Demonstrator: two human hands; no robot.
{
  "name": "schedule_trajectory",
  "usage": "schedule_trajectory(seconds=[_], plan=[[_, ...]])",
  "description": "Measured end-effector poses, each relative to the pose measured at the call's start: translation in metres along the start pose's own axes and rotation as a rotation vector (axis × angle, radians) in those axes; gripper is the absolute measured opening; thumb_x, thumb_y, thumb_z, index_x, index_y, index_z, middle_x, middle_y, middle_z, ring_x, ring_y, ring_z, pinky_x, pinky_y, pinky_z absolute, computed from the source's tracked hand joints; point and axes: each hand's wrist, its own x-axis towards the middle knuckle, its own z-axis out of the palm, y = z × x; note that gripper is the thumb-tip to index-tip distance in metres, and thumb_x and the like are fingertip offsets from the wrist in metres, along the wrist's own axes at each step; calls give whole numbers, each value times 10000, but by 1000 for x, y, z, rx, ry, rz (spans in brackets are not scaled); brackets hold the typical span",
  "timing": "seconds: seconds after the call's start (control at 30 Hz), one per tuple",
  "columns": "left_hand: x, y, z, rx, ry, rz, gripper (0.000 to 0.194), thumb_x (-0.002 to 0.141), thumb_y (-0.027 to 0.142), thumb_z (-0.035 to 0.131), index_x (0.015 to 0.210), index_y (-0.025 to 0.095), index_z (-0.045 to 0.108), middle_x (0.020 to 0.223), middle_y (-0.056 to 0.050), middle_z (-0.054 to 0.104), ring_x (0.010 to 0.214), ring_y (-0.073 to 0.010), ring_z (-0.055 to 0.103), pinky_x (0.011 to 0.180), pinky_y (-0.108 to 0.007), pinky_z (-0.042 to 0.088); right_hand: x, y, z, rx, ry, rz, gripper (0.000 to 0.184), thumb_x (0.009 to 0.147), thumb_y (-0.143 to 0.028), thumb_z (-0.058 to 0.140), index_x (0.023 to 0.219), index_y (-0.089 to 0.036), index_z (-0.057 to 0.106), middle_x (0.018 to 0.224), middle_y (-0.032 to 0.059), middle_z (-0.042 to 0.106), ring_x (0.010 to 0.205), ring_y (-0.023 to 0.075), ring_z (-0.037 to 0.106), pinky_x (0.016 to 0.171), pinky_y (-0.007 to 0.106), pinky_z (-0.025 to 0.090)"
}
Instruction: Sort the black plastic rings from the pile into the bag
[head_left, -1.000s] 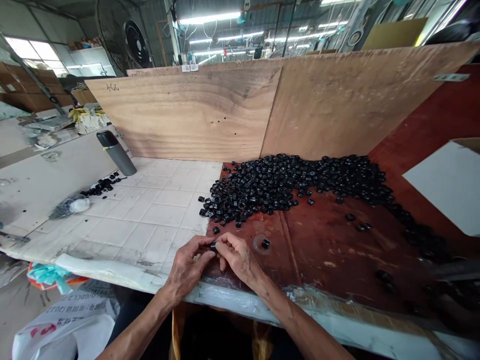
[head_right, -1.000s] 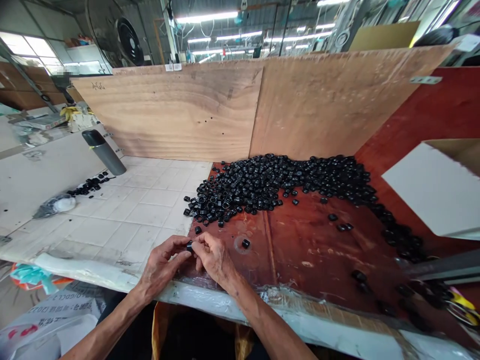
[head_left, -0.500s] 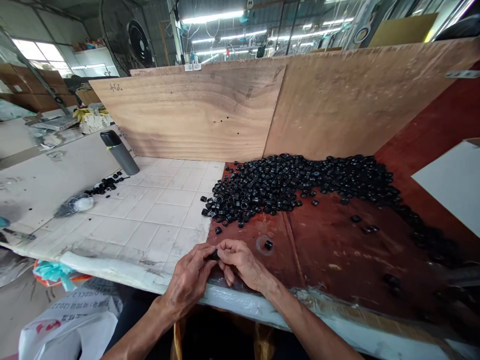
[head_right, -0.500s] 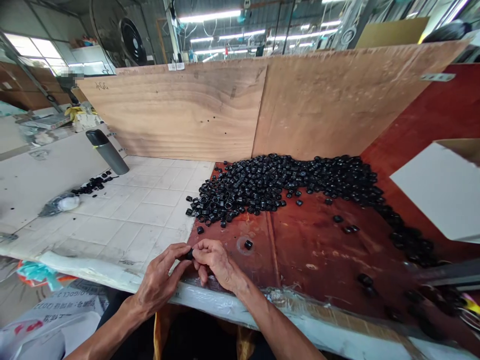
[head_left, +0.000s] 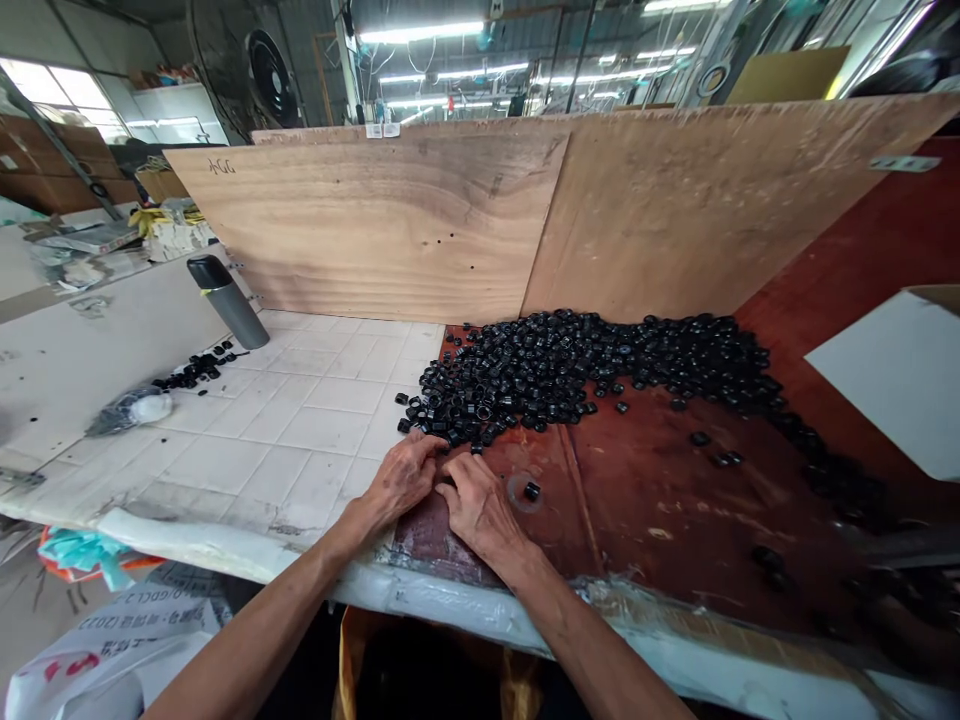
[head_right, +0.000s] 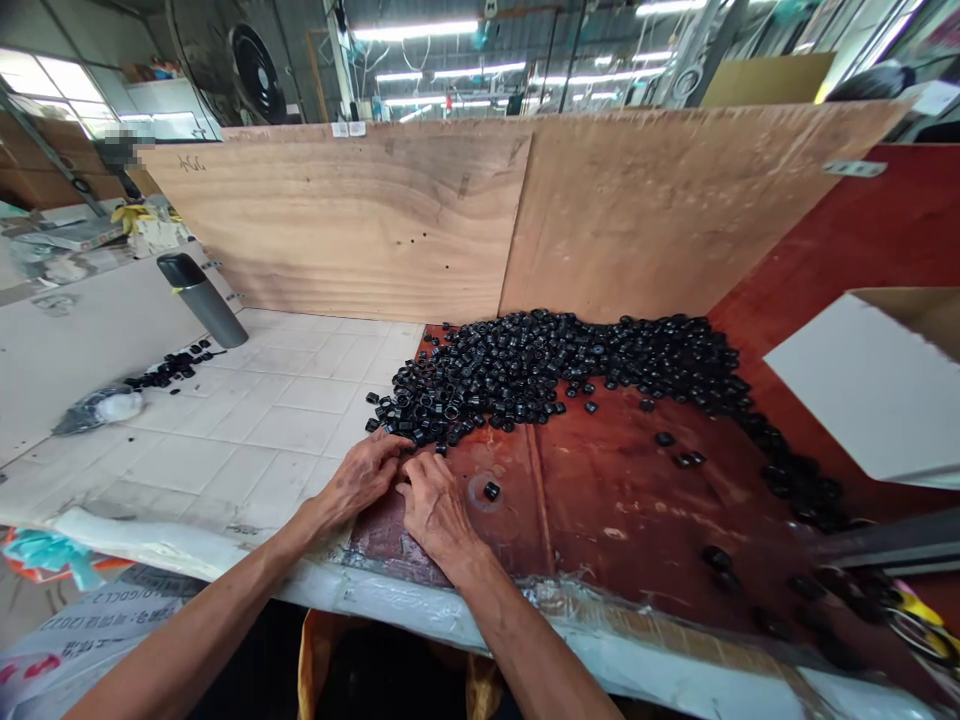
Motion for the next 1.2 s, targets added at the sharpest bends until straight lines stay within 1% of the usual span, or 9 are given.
schedule_trajectory(seconds=[0.13, 0.3, 0.43, 0.6, 0.77, 0.87, 1.03, 1.1, 1.2], plan=[[1, 5, 13, 157, 0, -70, 161, 917, 157, 607, 1017, 195, 728, 983, -74, 677, 907, -219, 674, 836, -352, 575, 0, 6, -1, 81, 138, 164, 144, 869, -87, 571, 943, -186, 644, 897, 91, 686, 868, 263, 651, 794, 389, 552], [-8, 17, 10, 203, 8, -20, 130, 912, 115, 577, 892, 208, 667, 943, -54, 675, 869, -197, 666, 816, -323, 559, 7, 1, -14, 428, 269, 275, 209, 911, -182, 555, 1035, -204, 722, 1120, 112, 701, 956, 223, 699, 737, 308, 602], [-24, 27, -3, 98, 47, -71, 193, 846, 109, 608, 1007, 215, 603, 953, -47, 718, 855, -213, 702, 824, -357, 573, 10, -4, -17, 567, 226, 293, 246, 880, -227, 635, 1110, -222, 722, 1003, 67, 751, 856, 204, 722, 746, 315, 605], [-38, 34, -6, -389, 108, -274, 257, 802, 168, 661, 1028, 222, 552, 942, -8, 717, 807, -171, 749, 786, -307, 612, 10, -8, -19, 526, 159, 265, 96, 877, -236, 654, 901, -209, 744, 926, 58, 762, 825, 207, 716, 727, 306, 575], [-43, 31, 1, -727, 147, -316, 236, 802, 201, 689, 1022, 194, 603, 1007, -22, 686, 844, -142, 726, 829, -285, 606, 9, -11, -26, 558, 176, 214, 127, 885, -202, 638, 931, -211, 756, 959, 68, 756, 896, 212, 721, 778, 308, 583], [-43, 29, 0, -778, 177, -255, 206, 806, 229, 726, 997, 190, 661, 1054, -41, 686, 935, -169, 715, 888, -307, 598, 10, -12, -27, 570, 192, 178, 148, 889, -190, 631, 951, -219, 763, 964, 72, 752, 917, 220, 719, 818, 331, 588], [-43, 33, -8, -710, 167, -221, 208, 839, 287, 765, 1016, 191, 716, 1036, -58, 740, 982, -205, 709, 959, -358, 573, 11, -15, -28, 594, 181, 210, 104, 875, -229, 664, 919, -217, 758, 936, 71, 754, 859, 218, 724, 735, 312, 598], [-44, 36, -10, -680, 152, -227, 199, 860, 305, 759, 1021, 192, 728, 1035, -57, 753, 995, -208, 706, 984, -367, 559, 10, -17, -29, 602, 149, 272, 97, 886, -259, 666, 920, -212, 743, 883, 55, 756, 766, 193, 719, 681, 287, 586], [-47, 38, -10, -701, 150, -240, 211, 869, 326, 767, 1026, 188, 733, 1022, -49, 765, 993, -203, 706, 1001, -363, 542, 5, -19, -33, 604, 75, 357, 127, 906, -322, 670, 929, -202, 705, 649, -14, 684, 560, 142, 645, 567, 241, 534]])
